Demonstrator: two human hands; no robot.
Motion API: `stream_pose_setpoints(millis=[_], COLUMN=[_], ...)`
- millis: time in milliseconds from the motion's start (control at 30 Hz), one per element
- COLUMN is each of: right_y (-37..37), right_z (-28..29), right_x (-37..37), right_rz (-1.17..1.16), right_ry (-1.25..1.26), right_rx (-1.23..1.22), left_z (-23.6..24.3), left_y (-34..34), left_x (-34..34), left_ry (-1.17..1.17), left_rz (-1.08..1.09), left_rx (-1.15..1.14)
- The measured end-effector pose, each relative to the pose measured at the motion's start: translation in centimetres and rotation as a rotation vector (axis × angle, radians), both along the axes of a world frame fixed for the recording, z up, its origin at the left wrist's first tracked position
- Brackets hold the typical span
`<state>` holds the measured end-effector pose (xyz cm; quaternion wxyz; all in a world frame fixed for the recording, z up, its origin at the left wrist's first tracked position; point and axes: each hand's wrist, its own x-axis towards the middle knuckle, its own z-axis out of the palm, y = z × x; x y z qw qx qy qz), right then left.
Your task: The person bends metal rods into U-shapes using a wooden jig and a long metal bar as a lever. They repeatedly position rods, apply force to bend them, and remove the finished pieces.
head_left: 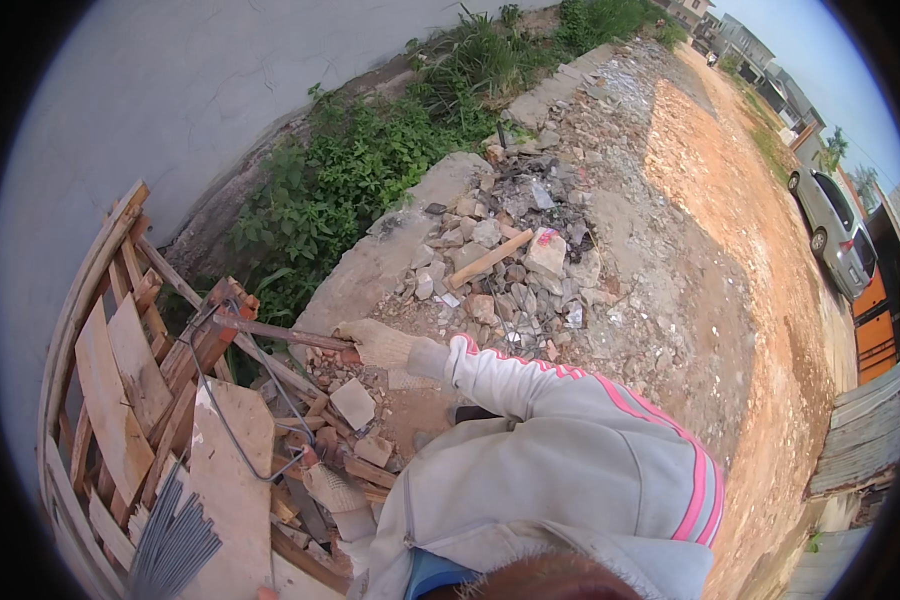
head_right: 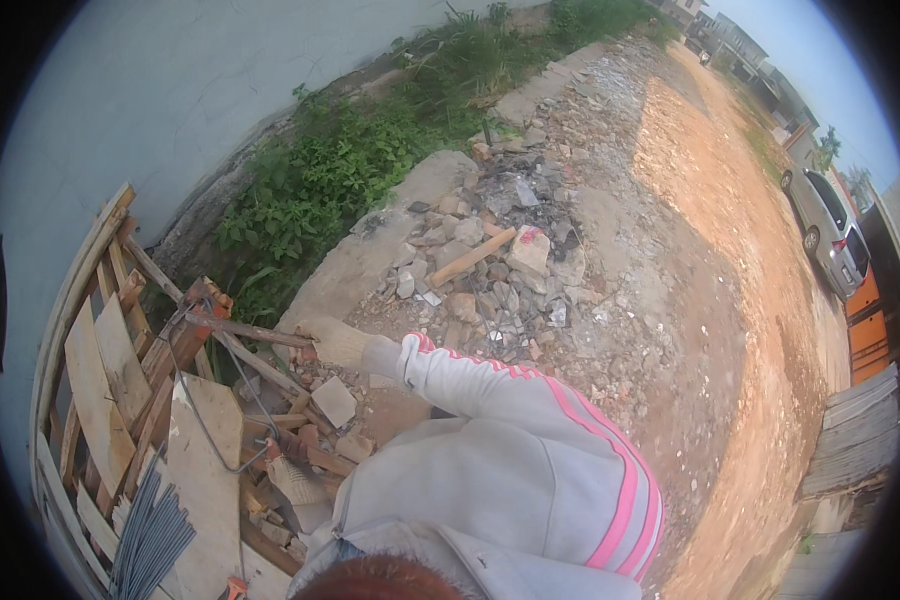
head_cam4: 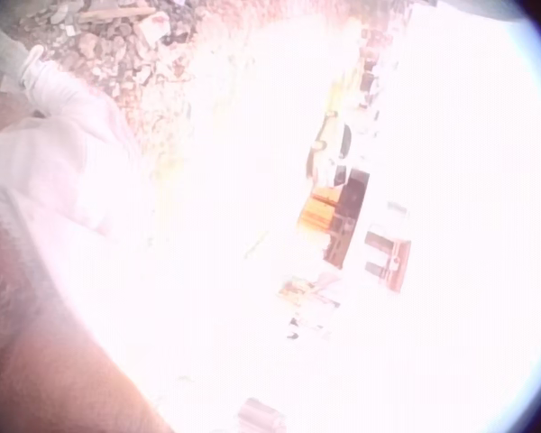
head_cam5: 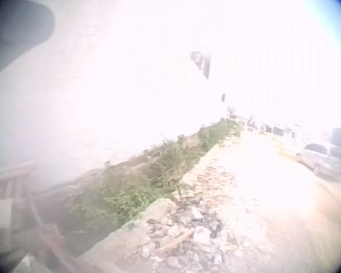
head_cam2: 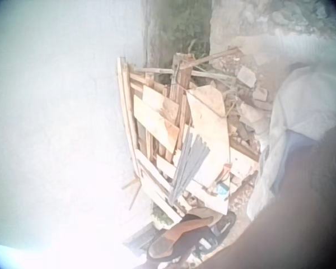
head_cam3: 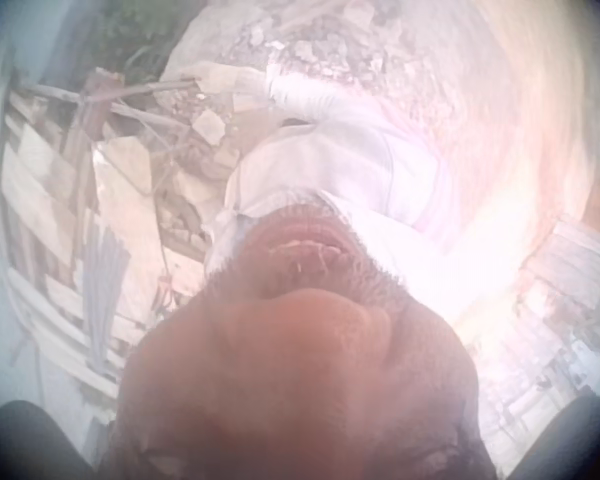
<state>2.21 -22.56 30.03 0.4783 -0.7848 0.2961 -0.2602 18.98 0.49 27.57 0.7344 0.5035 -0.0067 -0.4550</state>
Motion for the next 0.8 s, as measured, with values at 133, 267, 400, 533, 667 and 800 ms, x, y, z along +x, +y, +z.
stream_pose_setpoints(millis=[133, 267, 400, 533, 667, 800], right_y=[1.6, 2.8, 3.3, 3.5, 2.7, 2.0], right_z=[-0.9, -3.9, -8.2, -9.3, -10.2, -8.4], right_x=[-5.0, -8.0, -11.0, -13.1, -14.7, -16.8], right_rz=[-0.048, -0.119, -0.177, -0.140, -0.071, -0.030], right_ry=[0.158, 0.207, 0.311, 0.450, 0.519, 0.260], right_rx=[-0.004, 0.039, 0.069, 0.119, 0.110, 0.115], left_z=[-3.0, -0.8, -3.6, -4.9, -3.1, 0.7], left_y=[1.8, 0.7, 0.7, 0.5, 0.3, -0.5], left_x=[1.9, 0.4, 1.1, 1.5, -0.2, -0.2], left_ry=[-0.232, -0.482, -0.897, -1.108, -1.615, -1.962], left_rz=[0.009, 0.116, 0.113, 0.193, 0.307, 0.176], left_rx=[0.106, 0.241, 0.511, 0.816, 1.056, 0.792])
